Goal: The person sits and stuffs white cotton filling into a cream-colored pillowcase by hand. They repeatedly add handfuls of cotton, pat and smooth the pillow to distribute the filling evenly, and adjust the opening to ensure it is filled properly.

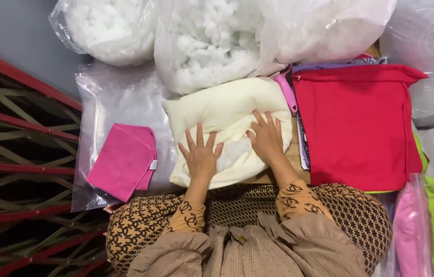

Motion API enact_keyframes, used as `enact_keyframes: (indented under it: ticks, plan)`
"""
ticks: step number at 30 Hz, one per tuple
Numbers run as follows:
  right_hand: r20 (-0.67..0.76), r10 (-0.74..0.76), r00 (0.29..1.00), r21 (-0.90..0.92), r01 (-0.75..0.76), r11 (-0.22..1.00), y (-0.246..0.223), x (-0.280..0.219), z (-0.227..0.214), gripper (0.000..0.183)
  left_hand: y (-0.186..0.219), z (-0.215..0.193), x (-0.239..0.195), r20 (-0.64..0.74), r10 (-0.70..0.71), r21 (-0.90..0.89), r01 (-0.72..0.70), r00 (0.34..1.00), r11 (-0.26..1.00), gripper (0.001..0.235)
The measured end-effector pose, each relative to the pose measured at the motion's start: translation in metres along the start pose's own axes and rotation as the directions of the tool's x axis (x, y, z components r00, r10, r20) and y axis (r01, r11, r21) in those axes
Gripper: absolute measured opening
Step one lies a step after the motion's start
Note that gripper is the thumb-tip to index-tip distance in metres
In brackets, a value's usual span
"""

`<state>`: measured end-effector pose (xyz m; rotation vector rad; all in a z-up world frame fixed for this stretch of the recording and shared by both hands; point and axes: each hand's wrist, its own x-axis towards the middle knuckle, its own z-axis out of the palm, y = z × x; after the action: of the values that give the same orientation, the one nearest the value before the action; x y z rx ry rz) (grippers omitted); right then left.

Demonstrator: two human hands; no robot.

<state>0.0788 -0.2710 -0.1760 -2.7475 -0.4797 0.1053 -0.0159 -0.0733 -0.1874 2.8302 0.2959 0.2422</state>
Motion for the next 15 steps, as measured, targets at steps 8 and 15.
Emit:
enact_keyframes:
  ticks: [8,15]
  plan:
    - [0.237,-0.024,0.971,0.096,0.001,0.995,0.029,0.024,-0.055,0.042,0.003,-0.037,0.026,0.305,-0.072,-0.172,0.129,0.95,0.977,0.057]
    - [0.141,-0.015,0.99,0.023,0.012,1.0,0.034,-0.057,-0.189,0.022,0.036,-0.133,-0.029,0.312,0.031,-0.249,0.051,0.95,0.967,0.069]
